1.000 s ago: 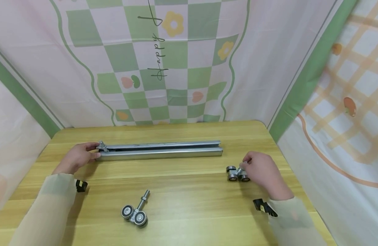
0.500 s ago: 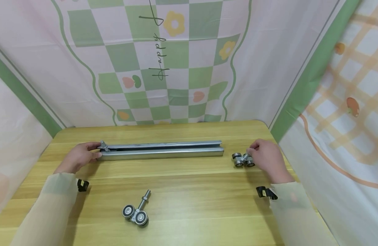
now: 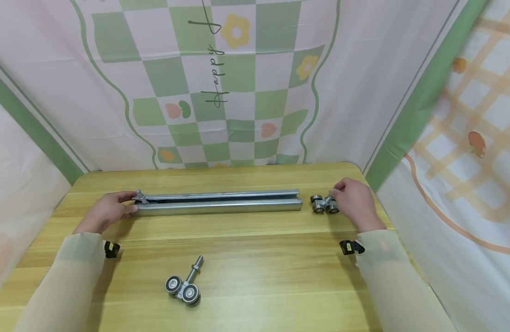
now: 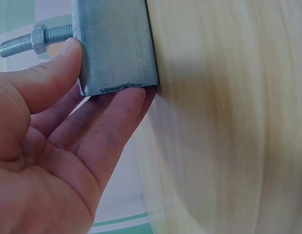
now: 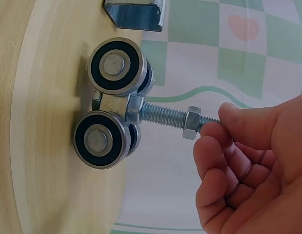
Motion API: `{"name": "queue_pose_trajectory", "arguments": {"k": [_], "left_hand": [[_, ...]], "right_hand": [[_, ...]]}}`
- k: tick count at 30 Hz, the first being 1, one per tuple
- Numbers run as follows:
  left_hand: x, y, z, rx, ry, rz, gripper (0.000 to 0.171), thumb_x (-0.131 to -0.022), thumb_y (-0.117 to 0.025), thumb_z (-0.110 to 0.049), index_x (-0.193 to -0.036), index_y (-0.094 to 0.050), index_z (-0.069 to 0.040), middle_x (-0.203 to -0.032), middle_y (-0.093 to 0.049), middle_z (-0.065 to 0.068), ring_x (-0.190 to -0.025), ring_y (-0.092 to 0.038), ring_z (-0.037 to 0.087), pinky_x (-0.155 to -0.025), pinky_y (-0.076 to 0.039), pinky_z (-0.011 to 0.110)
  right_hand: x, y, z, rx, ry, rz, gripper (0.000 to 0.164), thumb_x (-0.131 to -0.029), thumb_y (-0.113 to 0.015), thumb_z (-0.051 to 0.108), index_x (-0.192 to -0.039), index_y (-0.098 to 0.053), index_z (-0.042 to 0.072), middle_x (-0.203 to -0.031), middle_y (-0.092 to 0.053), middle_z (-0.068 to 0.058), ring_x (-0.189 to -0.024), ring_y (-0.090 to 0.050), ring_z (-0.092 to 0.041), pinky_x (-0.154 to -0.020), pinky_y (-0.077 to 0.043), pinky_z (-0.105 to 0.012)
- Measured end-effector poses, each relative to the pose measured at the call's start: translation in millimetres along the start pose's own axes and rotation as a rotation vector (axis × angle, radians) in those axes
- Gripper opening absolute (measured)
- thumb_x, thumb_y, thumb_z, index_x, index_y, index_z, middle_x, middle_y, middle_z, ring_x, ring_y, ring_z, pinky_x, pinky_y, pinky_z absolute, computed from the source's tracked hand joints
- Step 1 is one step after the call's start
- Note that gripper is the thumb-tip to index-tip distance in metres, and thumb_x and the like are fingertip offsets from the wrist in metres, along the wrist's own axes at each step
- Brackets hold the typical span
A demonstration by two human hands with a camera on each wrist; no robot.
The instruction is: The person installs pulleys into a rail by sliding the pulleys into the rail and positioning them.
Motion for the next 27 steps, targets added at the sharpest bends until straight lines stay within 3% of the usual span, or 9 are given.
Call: {"name": "queue_pose_trajectory", "arguments": {"k": [12, 22, 27], "left_hand": [[-0.8, 0.3, 2.0, -0.009, 0.008, -0.004, 0.056, -0.100, -0.063, -0.022, -0.149, -0.044, -0.003, -0.150, -0.041, 0.024, -0.132, -0.041, 0.044, -0.106, -0.032, 0.063], [0.1, 1.2, 2.7, -0.012, 0.014, -0.007, 0.056, -0.099, -0.063, -0.022, -0.149, -0.044, -0.003, -0.151, -0.040, 0.024, -0.133, -0.039, 0.045, -0.106, -0.032, 0.062], [-0.4, 0.9, 3.2, 0.003, 0.014, -0.010, 0.056, -0.099, -0.063, -0.021, -0.149, -0.044, -0.003, -0.149, -0.043, 0.024, -0.126, -0.047, 0.042, -0.103, -0.037, 0.060]], "right_hand": [[-10, -5, 4, 0.006, 0.017, -0.048, 0.029, -0.100, -0.060, 0.024, -0.104, -0.066, -0.003, -0.097, -0.068, -0.020, -0.086, -0.061, -0.038, -0.075, -0.048, -0.053], [-17, -18, 17, -0.027, 0.000, 0.013, 0.030, -0.100, -0.058, 0.024, -0.109, -0.064, -0.004, -0.103, -0.066, -0.022, -0.092, -0.060, -0.039, -0.080, -0.048, -0.055], [-19, -23, 23, -0.041, -0.003, 0.026, 0.029, -0.101, -0.058, 0.023, -0.111, -0.063, -0.004, -0.104, -0.066, -0.022, -0.093, -0.060, -0.038, -0.081, -0.049, -0.055]]}}
Point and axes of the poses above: each hand's wrist, its own x-axis away from the middle knuckle, its own y-axis out of the back of the hand, z = x × y, the point moved 10 cm from there along -x, towards the middle knuckle
